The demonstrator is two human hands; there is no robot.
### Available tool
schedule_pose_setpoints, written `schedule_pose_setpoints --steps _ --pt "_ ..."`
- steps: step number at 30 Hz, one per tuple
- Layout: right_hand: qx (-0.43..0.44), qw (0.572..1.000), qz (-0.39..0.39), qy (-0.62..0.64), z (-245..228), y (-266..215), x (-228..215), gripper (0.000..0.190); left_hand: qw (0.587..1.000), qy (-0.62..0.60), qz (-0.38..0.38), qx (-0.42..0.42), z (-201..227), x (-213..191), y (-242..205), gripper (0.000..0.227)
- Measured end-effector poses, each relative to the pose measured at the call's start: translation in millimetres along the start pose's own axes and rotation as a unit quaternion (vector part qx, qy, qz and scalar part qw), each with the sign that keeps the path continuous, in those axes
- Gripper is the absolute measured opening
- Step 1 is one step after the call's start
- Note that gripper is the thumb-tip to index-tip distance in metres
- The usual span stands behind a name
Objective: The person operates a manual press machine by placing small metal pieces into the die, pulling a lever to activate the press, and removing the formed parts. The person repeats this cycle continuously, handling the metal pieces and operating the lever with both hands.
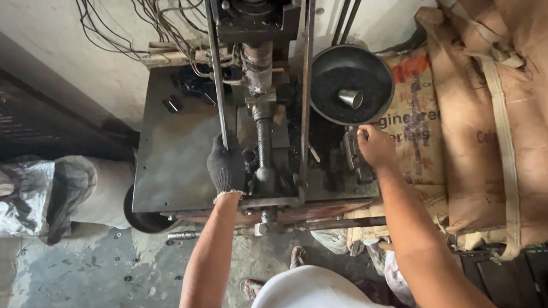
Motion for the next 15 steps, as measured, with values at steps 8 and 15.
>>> schedule_pose_setpoints --steps 8,15 --pt "0.038 0.999 0.005 0.033 -9 1 -8 0.032 1.000 0.000 -0.004 -0.024 1 0 -1 0.034" --pt "0.043 0.997 0.009 0.059 -17 3 -15 0.033 1.000 0.007 -0.001 -0.009 1 1 0 0.034"
Point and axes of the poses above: each hand's wrist, its own y-axis towards the middle knuckle, its own x-axis out of the palm, z = x × y, the point moved 3 cm from there along y, towards the middle knuckle, and after that the axes turned 14 degrees about -x, right-handed, at the moved point
